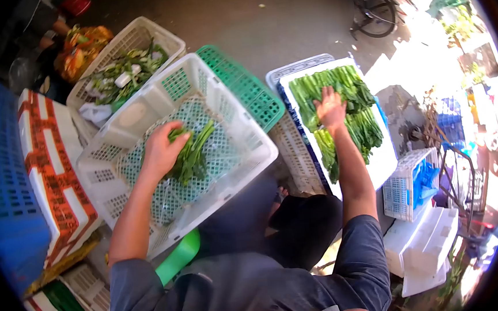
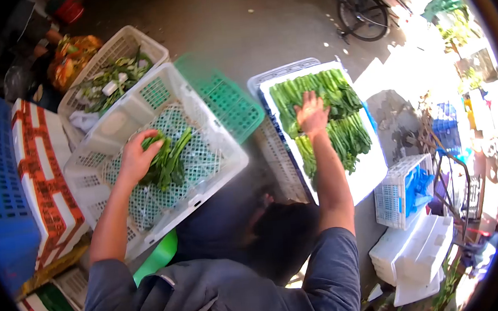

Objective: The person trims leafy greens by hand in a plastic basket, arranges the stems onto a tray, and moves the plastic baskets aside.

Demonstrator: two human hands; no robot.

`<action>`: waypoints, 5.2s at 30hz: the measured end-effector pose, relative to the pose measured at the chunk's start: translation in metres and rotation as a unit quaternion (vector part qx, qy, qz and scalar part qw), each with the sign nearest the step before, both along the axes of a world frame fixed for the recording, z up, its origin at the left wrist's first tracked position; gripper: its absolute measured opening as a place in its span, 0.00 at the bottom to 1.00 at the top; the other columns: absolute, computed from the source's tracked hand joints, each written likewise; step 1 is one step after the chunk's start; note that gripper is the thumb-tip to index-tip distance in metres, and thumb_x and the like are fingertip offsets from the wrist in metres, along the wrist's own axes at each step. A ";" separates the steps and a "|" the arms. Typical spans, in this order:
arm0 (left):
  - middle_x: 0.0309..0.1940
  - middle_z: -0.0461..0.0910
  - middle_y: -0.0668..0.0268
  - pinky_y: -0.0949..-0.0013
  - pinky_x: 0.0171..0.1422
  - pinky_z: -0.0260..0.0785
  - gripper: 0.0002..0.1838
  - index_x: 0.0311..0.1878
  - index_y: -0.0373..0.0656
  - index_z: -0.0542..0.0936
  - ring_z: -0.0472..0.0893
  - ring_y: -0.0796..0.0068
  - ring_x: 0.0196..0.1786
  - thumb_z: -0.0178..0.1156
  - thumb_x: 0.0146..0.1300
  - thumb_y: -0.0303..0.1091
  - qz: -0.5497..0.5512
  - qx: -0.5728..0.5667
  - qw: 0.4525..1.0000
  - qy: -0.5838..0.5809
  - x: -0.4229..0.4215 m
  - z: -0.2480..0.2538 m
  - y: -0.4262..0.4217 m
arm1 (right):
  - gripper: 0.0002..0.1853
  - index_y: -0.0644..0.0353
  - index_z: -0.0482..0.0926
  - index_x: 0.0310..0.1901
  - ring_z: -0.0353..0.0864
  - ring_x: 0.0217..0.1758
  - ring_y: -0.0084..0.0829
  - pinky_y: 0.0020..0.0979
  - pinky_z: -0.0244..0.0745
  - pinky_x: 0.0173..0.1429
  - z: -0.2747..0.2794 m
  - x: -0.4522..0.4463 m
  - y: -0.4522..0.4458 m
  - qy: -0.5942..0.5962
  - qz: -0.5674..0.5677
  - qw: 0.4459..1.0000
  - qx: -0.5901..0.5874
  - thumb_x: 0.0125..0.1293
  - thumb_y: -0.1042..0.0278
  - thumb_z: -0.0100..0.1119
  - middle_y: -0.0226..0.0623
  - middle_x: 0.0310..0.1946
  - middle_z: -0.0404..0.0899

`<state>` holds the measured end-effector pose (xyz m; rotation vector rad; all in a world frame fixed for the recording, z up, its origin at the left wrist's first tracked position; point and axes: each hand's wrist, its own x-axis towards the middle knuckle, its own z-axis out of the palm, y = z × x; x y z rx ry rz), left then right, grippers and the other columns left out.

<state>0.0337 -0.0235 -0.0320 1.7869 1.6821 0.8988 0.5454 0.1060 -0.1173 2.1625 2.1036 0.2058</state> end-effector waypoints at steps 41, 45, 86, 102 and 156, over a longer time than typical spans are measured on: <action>0.47 0.82 0.47 0.49 0.56 0.75 0.15 0.50 0.36 0.82 0.81 0.44 0.51 0.58 0.62 0.31 -0.064 -0.084 0.965 0.240 0.083 -0.066 0.035 | 0.30 0.67 0.69 0.68 0.64 0.75 0.59 0.46 0.70 0.72 0.039 -0.040 -0.209 0.291 -0.038 0.949 0.114 0.69 0.61 0.61 0.62 0.76 0.55; 0.49 0.80 0.50 0.59 0.61 0.72 0.22 0.59 0.35 0.80 0.80 0.51 0.53 0.62 0.64 0.34 -0.084 0.025 0.995 0.048 0.063 -0.032 0.011 | 0.29 0.67 0.70 0.68 0.64 0.75 0.59 0.46 0.69 0.72 0.040 -0.044 -0.208 0.305 -0.028 0.945 0.112 0.70 0.61 0.61 0.61 0.75 0.57; 0.41 0.85 0.58 0.68 0.52 0.75 0.18 0.59 0.36 0.76 0.83 0.71 0.44 0.52 0.80 0.42 -0.055 0.084 0.931 -0.350 0.082 0.064 -0.007 | 0.11 0.68 0.85 0.51 0.83 0.44 0.34 0.31 0.78 0.49 0.119 -0.329 -0.159 0.672 0.143 0.648 0.327 0.68 0.79 0.63 0.43 0.42 0.83; 0.43 0.83 0.59 0.70 0.51 0.75 0.12 0.57 0.39 0.71 0.83 0.71 0.46 0.53 0.78 0.35 -0.016 0.072 0.905 -0.420 0.073 0.072 -0.001 | 0.34 0.63 0.68 0.70 0.73 0.63 0.52 0.60 0.57 0.75 0.121 -0.328 -0.169 0.519 0.208 0.766 0.318 0.62 0.72 0.66 0.48 0.58 0.76; 0.55 0.83 0.55 0.66 0.66 0.70 0.22 0.61 0.31 0.78 0.80 0.67 0.59 0.63 0.71 0.38 0.086 -0.082 0.992 -0.032 -0.054 -0.020 0.003 | 0.17 0.66 0.80 0.58 0.82 0.45 0.27 0.28 0.75 0.50 -0.016 0.230 -0.206 0.426 -0.220 0.799 0.363 0.75 0.66 0.58 0.40 0.45 0.85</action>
